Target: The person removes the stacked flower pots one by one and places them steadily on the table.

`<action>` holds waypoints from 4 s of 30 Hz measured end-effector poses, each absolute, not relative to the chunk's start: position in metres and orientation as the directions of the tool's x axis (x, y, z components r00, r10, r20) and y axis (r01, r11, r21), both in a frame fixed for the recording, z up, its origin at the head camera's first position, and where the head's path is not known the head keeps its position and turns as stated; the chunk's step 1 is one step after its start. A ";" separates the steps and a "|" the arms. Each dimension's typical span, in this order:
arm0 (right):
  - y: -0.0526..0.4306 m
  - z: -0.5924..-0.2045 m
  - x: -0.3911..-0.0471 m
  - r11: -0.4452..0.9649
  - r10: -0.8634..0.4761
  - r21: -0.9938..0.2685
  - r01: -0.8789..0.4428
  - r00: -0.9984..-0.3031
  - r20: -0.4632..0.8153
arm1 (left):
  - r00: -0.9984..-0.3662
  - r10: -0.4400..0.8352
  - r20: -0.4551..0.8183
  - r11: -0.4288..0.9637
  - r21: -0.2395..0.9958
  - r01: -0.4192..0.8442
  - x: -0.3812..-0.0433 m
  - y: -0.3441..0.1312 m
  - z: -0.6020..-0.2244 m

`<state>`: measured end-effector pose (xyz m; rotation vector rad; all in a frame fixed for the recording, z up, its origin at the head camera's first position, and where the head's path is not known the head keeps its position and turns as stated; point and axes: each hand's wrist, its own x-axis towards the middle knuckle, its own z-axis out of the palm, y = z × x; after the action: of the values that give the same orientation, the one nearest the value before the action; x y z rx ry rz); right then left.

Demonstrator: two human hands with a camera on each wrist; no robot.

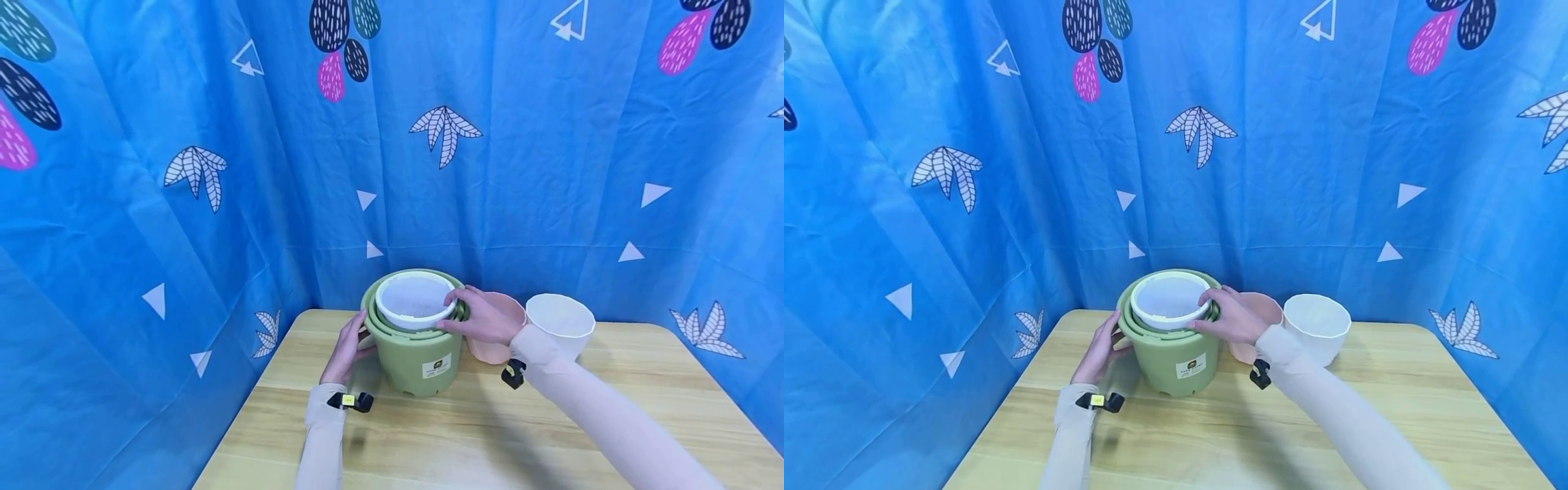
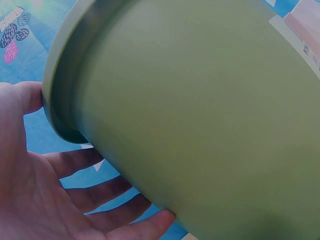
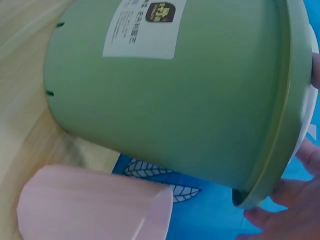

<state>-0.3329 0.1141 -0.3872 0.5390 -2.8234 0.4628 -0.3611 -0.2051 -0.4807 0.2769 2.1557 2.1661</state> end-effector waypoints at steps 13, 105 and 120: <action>0.107 -0.400 -0.337 0.693 -0.298 -0.584 -0.422 -0.906 0.301 | -0.979 0.184 0.090 -0.032 0.996 0.085 -0.360 -0.204 -0.482; 0.104 -0.375 -0.338 0.205 -0.209 -0.916 -0.345 -0.930 0.303 | -0.982 0.165 0.092 -0.019 0.996 0.090 -0.359 -0.204 -0.484; 0.107 -0.367 -0.337 0.115 -0.212 -0.920 -0.373 -0.915 0.345 | -0.982 0.167 0.085 -0.043 0.996 0.079 -0.361 -0.204 -0.486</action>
<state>-0.3370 0.1066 -0.3667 0.5940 -2.2471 1.9193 -0.3611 -0.2038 -0.4858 0.2734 2.1297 2.2084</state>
